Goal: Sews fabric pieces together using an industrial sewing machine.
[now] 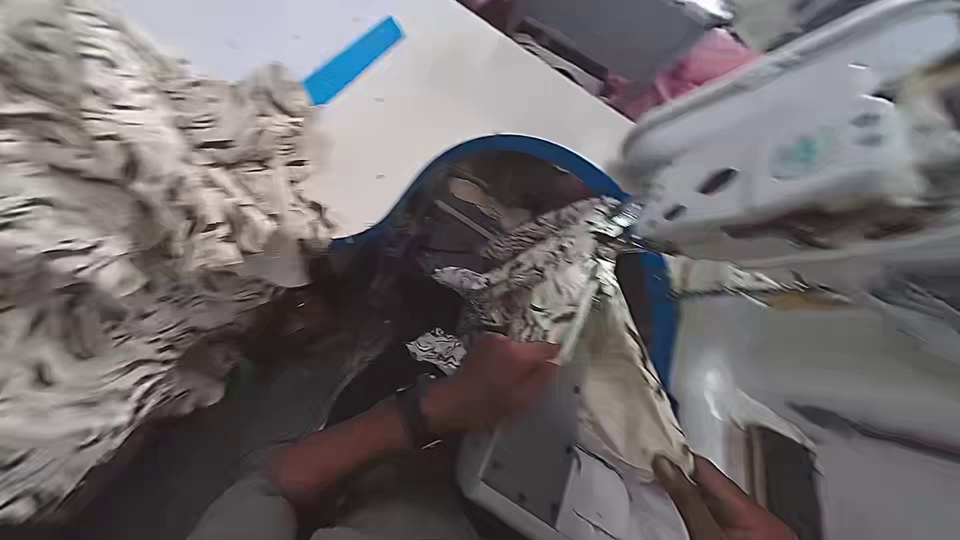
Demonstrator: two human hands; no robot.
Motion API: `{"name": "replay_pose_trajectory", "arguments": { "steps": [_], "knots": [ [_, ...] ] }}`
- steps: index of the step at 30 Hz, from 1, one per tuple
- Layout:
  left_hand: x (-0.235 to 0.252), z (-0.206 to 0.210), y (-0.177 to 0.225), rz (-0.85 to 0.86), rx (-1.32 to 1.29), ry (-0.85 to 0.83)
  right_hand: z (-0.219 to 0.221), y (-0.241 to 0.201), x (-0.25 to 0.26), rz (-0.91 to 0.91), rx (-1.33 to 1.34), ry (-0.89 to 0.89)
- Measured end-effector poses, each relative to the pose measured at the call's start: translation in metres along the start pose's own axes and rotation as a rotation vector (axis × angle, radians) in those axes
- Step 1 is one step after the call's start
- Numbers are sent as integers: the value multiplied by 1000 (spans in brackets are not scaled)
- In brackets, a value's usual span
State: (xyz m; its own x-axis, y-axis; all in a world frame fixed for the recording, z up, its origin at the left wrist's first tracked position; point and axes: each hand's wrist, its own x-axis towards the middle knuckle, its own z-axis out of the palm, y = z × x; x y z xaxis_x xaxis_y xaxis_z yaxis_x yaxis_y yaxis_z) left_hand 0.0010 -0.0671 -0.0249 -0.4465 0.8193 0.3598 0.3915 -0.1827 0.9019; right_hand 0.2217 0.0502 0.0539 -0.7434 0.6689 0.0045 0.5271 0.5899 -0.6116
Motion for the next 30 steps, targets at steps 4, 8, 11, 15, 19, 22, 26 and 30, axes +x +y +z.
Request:
{"name": "replay_pose_trajectory", "arguments": {
  "steps": [4, 8, 11, 15, 19, 22, 26, 30],
  "knots": [
    [-13, 8, 2, 94, 81, 29, 41, -75, 0, -174, -416, 70],
    [-14, 14, -7, 44, 46, 98, 59, -78, 17, -216, -529, 11],
    [4, 19, -18, 14, -30, 142, 51, -82, 33, -176, -583, -20],
    [27, 24, -25, -11, -65, 165, 38, -93, 40, -118, -653, -131],
    [36, 14, -22, -21, 33, 92, 32, -90, 45, -121, -630, -229],
    [35, 8, -21, 6, 57, 21, 34, -92, 49, -73, -649, -215],
    [46, -4, -23, -26, -4, -128, 22, -87, 56, -102, -623, -289],
    [51, -13, -20, -45, -9, -251, 26, -84, 54, -133, -550, -307]
  ]
}}
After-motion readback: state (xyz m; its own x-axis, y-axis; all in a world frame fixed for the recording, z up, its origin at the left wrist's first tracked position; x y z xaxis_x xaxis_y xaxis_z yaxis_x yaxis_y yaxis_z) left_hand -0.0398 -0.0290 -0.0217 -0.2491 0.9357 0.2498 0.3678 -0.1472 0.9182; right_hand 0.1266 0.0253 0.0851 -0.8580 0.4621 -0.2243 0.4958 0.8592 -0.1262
